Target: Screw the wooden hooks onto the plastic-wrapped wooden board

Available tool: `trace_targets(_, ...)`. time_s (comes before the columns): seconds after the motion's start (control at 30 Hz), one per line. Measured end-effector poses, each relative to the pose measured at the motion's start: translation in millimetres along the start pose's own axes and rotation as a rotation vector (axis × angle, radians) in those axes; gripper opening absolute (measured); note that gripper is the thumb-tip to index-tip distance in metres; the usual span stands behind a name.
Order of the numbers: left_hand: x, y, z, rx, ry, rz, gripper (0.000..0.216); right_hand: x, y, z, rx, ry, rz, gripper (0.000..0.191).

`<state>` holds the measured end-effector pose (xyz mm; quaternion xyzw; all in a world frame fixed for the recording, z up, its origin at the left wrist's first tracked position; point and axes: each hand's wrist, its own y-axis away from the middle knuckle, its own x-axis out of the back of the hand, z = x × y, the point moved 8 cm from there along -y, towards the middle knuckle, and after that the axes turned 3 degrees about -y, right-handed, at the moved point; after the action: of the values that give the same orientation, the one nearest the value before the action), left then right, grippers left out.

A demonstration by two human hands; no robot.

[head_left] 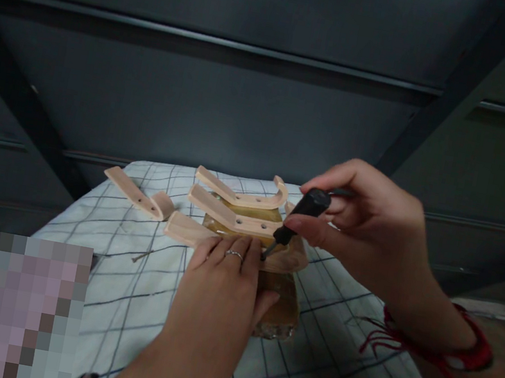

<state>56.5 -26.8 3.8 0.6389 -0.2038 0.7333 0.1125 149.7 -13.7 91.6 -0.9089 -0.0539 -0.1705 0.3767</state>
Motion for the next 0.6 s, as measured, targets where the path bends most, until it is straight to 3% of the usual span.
trace_targets(0.23,-1,0,1,0.010,0.014,-0.026,0.045,-6,4,3,-0.020,0.000,0.028,0.026)
trace_targets(0.37,0,1,0,0.004,0.023,-0.006,0.045,-4,4,-7,0.080,0.136,0.015,0.024)
trace_targets(0.5,0,1,0,0.010,0.020,0.003,0.047,-3,2,-13,0.144,0.249,-0.063,0.016)
trace_targets(0.6,0,1,1,-0.003,0.002,0.018,0.050,-5,1,-11,0.165,0.241,-0.165,0.020)
